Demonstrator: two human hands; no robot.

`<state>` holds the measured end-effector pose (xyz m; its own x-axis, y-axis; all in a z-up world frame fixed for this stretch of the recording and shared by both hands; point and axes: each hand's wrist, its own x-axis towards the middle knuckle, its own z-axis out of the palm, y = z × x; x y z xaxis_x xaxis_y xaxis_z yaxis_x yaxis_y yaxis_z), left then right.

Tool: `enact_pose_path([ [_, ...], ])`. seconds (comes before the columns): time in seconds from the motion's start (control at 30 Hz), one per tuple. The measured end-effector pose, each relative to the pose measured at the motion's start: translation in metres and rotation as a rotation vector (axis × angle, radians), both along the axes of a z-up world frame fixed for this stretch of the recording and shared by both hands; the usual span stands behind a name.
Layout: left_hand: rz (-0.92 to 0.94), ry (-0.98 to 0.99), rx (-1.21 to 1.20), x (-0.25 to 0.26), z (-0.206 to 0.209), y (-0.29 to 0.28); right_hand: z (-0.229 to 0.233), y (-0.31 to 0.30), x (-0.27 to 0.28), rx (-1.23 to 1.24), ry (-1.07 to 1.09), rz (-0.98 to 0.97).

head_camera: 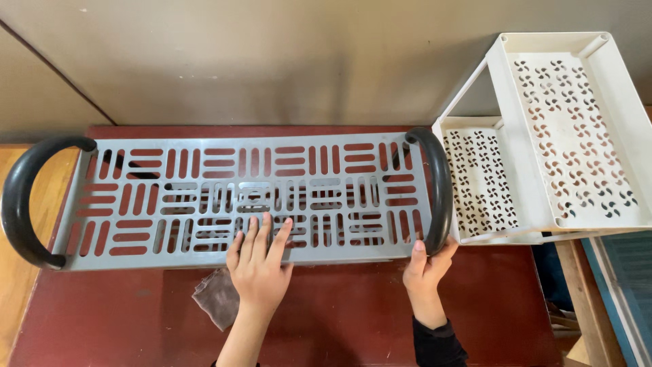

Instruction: The person assembles a two-tier plastic storage rack by inserting black tubular legs into the perforated shelves and attaching curved handles. They then handle a white perforated tray, inserting white legs into its corners.

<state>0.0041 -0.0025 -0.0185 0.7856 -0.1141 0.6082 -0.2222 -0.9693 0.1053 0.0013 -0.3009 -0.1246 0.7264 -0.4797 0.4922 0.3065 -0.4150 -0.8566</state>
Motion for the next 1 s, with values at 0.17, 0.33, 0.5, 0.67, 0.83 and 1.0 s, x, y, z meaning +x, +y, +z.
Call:
enact_pose_path([
  [0.17, -0.078, 0.079, -0.064, -0.005, -0.002, 0.006, -0.009, -0.004, 0.0, -0.025, -0.025, -0.002],
  [0.33, -0.25, 0.141, -0.139, -0.011, 0.019, 0.014, 0.001, -0.002, -0.002, -0.038, -0.02, -0.028],
  [0.5, -0.51, 0.184, -0.326, -0.02, 0.027, 0.059, 0.031, 0.014, -0.01, 0.177, 0.015, -0.046],
  [0.67, -0.076, -0.147, -0.354, -0.015, 0.037, 0.144, 0.082, 0.057, -0.034, -0.579, -0.004, -0.387],
  [0.83, 0.256, -0.057, -0.355, -0.007, 0.054, 0.24, 0.092, 0.171, -0.02, -0.805, -0.093, -0.227],
  [1.0, 0.11, 0.006, -0.539, -0.007, 0.034, 0.27, 0.112, 0.279, -0.018, -0.749, 0.019, 0.074],
])
